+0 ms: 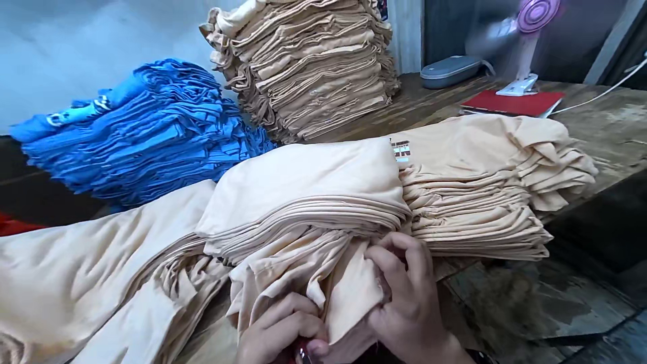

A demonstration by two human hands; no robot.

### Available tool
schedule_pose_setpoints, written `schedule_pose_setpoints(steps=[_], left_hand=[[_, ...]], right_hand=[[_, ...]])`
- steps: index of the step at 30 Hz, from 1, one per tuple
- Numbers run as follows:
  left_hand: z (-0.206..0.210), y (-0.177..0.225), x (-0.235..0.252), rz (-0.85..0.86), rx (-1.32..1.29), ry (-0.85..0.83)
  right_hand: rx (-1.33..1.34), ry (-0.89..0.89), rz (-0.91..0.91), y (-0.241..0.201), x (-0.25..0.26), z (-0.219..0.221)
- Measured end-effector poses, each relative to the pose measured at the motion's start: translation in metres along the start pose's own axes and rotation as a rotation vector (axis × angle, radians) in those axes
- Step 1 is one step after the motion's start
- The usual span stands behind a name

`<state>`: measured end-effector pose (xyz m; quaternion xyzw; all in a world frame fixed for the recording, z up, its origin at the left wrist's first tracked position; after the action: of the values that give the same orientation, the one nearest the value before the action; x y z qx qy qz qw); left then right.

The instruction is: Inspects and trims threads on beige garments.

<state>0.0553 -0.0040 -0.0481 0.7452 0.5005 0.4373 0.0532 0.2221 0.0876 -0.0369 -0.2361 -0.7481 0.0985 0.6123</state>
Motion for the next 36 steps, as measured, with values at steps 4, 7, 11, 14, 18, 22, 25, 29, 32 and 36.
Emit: schedule_pose_setpoints(steps=[4,7,11,14,18,22,25,29,32,36], left_hand=[[0.020,-0.007,-0.005,0.009,0.194,-0.151],[0.039,-0.016,-0.013,-0.003,0.517,-0.177],[0.039,-0.006,-0.004,-0.067,0.525,-0.136],[0.031,0.011,0.010,-0.172,0.246,0.021],[0.035,0.014,0.015,-0.240,0.096,0.303],[0.040,0.000,0.005,-0.240,0.216,0.365],[0.041,-0.014,-0.012,-0.252,0.231,0.305],[0.040,-0.005,-0.017,-0.182,0.226,0.260],[0.049,0.015,-0.004,-0.117,0.341,0.243],[0.065,0.018,0.001,-0.050,0.509,0.216]], right_hand=[[0.246,-0.327,-0.191,0.005,-0.017,-0.022],[0.291,-0.628,-0.125,0.009,-0.037,-0.048],[0.020,-1.050,0.070,0.027,-0.062,-0.056],[-0.087,-0.685,-0.007,0.022,-0.043,-0.056],[-0.118,-0.269,-0.217,0.001,-0.038,-0.034],[0.124,-0.212,-0.157,0.011,-0.031,-0.033],[0.304,-0.578,0.048,0.022,-0.032,-0.046],[0.039,-0.827,0.149,0.046,-0.051,-0.053],[-0.102,-0.335,-0.020,0.035,-0.036,-0.056],[-0.139,-0.074,-0.203,0.021,-0.041,-0.048]])
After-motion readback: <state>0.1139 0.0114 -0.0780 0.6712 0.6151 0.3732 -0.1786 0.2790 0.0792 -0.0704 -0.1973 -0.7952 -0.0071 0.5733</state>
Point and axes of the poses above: each hand's wrist, its own x-axis towards the middle knuckle, its own z-axis out of the palm, y = z × x, the point moved 10 cm from there along x, towards the middle knuckle, and after that the axes turned 6 degrees about x, right-handed, at the moved point
